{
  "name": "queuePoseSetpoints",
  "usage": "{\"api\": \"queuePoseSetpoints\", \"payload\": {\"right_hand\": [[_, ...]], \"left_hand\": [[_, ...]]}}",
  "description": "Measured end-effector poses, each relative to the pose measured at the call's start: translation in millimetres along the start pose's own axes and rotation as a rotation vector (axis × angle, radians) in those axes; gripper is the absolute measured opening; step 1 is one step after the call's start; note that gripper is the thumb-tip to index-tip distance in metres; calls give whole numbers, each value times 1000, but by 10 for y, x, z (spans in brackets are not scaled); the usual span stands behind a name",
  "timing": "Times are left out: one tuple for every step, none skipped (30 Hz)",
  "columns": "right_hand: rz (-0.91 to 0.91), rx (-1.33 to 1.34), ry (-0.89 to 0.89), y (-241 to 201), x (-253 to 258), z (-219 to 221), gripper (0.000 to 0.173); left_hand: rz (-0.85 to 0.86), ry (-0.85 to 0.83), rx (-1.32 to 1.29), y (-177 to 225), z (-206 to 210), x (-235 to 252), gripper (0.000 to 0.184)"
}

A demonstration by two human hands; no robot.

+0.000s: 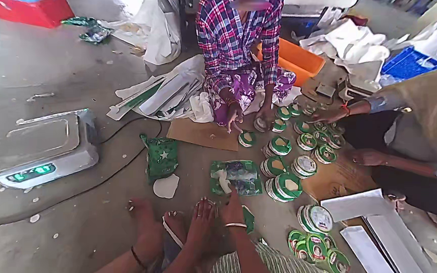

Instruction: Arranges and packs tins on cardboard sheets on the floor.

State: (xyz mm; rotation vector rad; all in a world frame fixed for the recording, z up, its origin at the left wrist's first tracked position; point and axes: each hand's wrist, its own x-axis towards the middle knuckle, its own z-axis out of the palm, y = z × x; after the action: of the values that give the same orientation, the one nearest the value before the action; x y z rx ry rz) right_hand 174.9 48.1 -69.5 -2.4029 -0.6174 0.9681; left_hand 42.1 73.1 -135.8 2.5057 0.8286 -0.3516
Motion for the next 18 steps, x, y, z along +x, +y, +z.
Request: {"api": "queuePoseSetpoints", "payload": {"right_hand": [[-22,44,55,-3,26,-57,71],[-43,89,105,-4,57,-100,71],[-52,134,138,-4,75,-126,71],[-55,164,155,1,87,-140,70],[-56,177,161,5,94,-137,70],[-57,178,161,12,97,-124,70],[-58,175,156,24,89,-108,71],[-57,178,154,32,80,-101,71],[-67,198,164,33,87,-105,72],[-81,238,181,36,101,-117,72],[-92,287,190,52,97,-123,72],[-95,331,187,92,62,-107,73],[-93,372,176,126,28,-100,73],[-88,415,157,146,2,-107,74],[-84,468,138,157,-8,-115,75],[-73,531,116,159,-24,-125,77],[-55,602,96,159,-47,-136,79],[-41,683,74,164,-71,-146,78]], "left_hand": [[-2,-22,-2,5,-22,23,99],[5,-8,2,-3,-9,39,95],[15,1,9,-12,6,34,92],[22,0,18,-15,16,26,91],[28,-1,20,-18,13,17,90],[26,-22,17,-17,-10,13,89],[18,-83,6,-14,-64,6,89],[14,-126,-23,-21,-122,6,88],[6,-113,-66,-33,-182,15,86],[-10,-25,-118,-39,-215,23,83],[-34,55,-142,-49,-223,27,78],[-74,64,-140,-61,-223,13,75],[-121,18,-127,-67,-242,16,75],[-146,-14,-130,-67,-273,34,78],[-153,-1,-151,-74,-292,58,83],[-151,30,-171,-83,-314,69,89],[-152,59,-204,-90,-350,55,97],[-146,96,-252,-98,-393,13,105]]}}
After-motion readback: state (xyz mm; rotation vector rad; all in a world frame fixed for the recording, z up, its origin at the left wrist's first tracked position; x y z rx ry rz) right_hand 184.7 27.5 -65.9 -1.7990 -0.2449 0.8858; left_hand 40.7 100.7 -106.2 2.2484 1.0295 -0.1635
